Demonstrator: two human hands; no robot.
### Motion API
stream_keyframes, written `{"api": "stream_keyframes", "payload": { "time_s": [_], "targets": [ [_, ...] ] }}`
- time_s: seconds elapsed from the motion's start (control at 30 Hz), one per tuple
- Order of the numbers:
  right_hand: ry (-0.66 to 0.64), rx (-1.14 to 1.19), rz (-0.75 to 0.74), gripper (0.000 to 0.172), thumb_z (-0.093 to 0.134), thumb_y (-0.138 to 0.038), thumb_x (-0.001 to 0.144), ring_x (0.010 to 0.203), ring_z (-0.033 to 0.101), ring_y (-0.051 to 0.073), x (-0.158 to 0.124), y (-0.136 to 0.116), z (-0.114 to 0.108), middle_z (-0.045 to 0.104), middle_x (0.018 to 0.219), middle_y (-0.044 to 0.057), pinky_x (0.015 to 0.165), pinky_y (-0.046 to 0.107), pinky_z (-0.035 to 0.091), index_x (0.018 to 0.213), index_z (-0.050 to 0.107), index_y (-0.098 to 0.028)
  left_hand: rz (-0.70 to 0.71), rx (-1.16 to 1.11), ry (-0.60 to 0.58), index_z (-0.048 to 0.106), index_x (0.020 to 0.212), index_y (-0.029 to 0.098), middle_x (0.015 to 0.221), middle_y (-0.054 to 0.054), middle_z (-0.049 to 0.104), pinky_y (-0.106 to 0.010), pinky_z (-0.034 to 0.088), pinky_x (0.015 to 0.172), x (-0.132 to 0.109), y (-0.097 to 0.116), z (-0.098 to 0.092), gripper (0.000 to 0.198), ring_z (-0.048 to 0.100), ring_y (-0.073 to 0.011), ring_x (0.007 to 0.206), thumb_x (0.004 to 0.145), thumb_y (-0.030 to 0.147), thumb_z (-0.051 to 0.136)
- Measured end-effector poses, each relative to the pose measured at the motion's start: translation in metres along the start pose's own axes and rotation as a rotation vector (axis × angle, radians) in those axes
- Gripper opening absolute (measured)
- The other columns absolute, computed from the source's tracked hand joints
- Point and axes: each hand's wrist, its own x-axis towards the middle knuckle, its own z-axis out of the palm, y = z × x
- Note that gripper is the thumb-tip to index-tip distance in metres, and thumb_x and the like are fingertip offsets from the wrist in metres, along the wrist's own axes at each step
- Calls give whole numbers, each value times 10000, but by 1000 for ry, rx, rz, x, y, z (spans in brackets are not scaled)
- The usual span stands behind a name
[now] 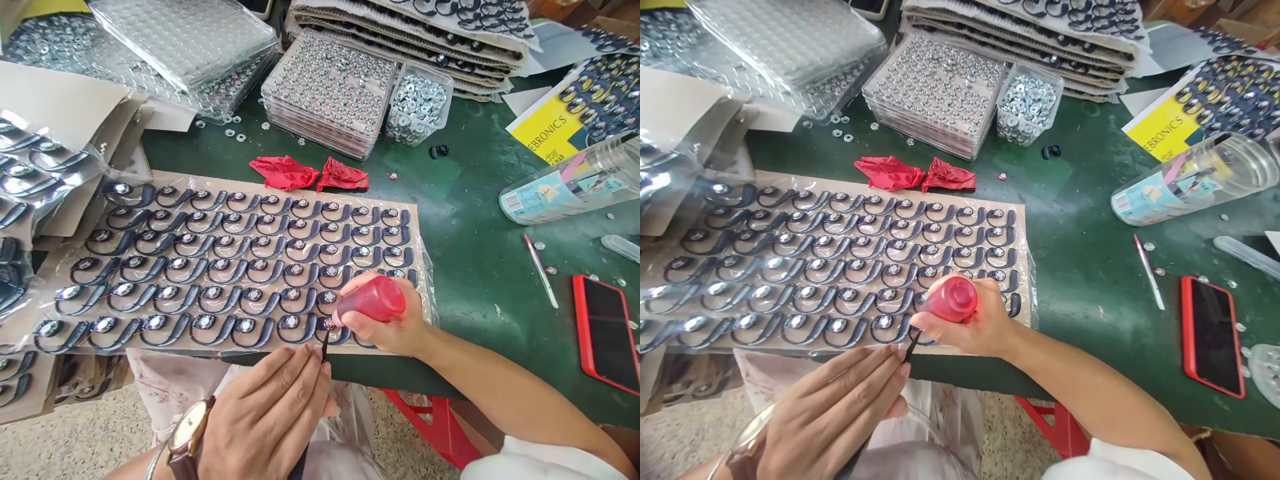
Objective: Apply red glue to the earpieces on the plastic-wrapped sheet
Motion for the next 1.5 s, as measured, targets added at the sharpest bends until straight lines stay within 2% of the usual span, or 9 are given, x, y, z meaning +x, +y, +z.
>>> {"api": "stream_keyframes", "payload": {
  "time_s": [0.17, 0.47, 0.7, 0.93, 1.03, 1.2, 1.5],
  "targets": [
    [21, -5, 31, 195, 719, -340, 773, 602, 649, 170, -1, 1, 1, 680, 665, 20, 608, 327, 563, 897, 638, -212, -9, -8, -3, 655, 1091, 68, 1131, -105, 687, -369, 411, 1101, 1, -1, -1, 239, 588, -233, 1176, 871, 141, 602],
    [88, -88, 36, 169, 698, -349, 790, 552, 643, 161, 0, -3, -1, 670, 586, -8, 571, 307, 547, 874, 631, -219, -9, -17, -13, 659, 1085, 79, 1111, -91, 695, -363, 402, 1112, 0, -5, -1, 227, 599, -217, 1163, 896, 153, 557],
    [53, 43, 47, 194, 723, -341, 768, 549, 642, 166, -1, -1, 1, 691, 632, 12, 553, 317, 550, 876, 627, -213, -13, -36, -33, 646, 1107, 59, 1128, -97, 688, -373, 358, 1142, 0, -5, -2, 242, 569, -222, 1202, 902, 147, 551],
    [8, 24, 25, 199, 730, -352, 755, 568, 644, 164, 0, -2, 1, 690, 657, 20, 547, 300, 549, 864, 646, -209, -12, -50, -42, 644, 1114, 60, 1116, -96, 693, -369, 349, 1142, -2, -4, -4, 246, 566, -218, 1205, 906, 158, 555],
    [32, 51, 52, 196, 723, -344, 764, 547, 638, 158, 0, -3, 0, 679, 621, 10, 548, 297, 543, 868, 635, -203, -10, -63, -37, 646, 1108, 50, 1108, -103, 695, -374, 356, 1135, -1, -6, -3, 246, 576, -228, 1192, 894, 147, 573],
    [126, -3, 68, 148, 682, -325, 804, 559, 636, 150, 1, -3, -2, 652, 594, 2, 557, 282, 526, 841, 635, -189, -30, -73, -6, 664, 1068, 62, 1082, -86, 706, -351, 400, 1096, 5, -8, -3, 216, 614, -208, 1135, 894, 164, 586],
    [80, -99, 47, 129, 667, -317, 824, 574, 641, 131, 2, 0, -2, 670, 620, -10, 589, 261, 518, 854, 634, -195, -53, -111, -5, 661, 1077, 57, 1104, -89, 700, -356, 405, 1074, 5, -6, -7, 217, 607, -203, 1142, 891, 145, 593]
  ]
}}
